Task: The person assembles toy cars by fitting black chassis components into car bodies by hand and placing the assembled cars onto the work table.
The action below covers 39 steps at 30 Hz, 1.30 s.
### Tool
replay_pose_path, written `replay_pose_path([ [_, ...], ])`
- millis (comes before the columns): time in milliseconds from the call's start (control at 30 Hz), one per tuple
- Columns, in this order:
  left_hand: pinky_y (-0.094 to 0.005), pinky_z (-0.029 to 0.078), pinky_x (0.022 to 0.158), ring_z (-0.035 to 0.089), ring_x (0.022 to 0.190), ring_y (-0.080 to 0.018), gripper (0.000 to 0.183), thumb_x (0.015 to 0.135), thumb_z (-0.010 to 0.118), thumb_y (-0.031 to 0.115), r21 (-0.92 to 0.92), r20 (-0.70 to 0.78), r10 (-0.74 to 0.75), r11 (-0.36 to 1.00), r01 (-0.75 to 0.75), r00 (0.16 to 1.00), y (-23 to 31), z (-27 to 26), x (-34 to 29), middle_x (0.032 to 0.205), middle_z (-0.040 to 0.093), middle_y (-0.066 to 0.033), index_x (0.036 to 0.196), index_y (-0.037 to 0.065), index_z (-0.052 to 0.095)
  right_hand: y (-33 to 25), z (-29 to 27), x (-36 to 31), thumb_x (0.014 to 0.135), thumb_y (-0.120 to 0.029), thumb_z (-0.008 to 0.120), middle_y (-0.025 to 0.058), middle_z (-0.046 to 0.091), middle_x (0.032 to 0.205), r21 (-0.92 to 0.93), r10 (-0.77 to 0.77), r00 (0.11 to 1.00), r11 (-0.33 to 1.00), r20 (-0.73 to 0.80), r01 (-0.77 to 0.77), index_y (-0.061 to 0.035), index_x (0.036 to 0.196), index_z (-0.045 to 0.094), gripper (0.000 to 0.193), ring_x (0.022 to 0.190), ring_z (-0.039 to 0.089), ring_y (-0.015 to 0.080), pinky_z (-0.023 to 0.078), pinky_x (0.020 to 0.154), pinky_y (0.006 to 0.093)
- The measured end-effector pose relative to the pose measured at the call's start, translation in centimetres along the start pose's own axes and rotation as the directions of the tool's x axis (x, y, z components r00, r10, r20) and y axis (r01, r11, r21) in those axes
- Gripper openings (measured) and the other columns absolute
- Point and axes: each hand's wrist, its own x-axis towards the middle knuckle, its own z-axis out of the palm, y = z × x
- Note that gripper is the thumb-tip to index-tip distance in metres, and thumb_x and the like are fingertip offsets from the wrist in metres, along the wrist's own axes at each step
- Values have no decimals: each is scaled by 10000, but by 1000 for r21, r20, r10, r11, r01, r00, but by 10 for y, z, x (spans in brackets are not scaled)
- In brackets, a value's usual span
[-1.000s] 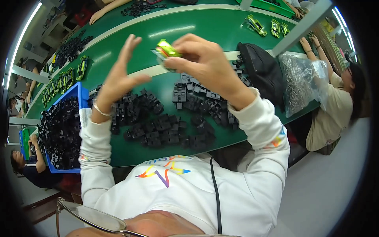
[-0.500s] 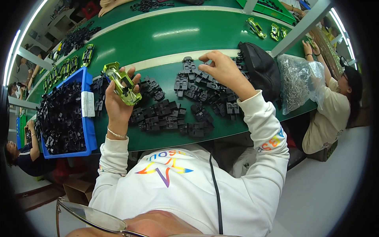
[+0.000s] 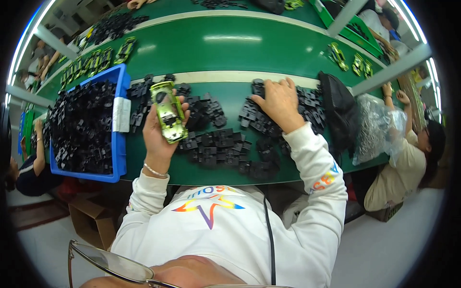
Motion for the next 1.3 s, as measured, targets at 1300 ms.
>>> replay_pose_path([
  [1300,-360,486,970,608,1100,-210,570,1048,293,484,172,-80,70,983,-56,994,-45,37,-7,1189,619,-95,1324,30,501,-123,-66,-39,808,-234,745,100,574,854,564,-221,939,754,-265,337,-38,1264,575,524,718,612,246,504,593,337],
])
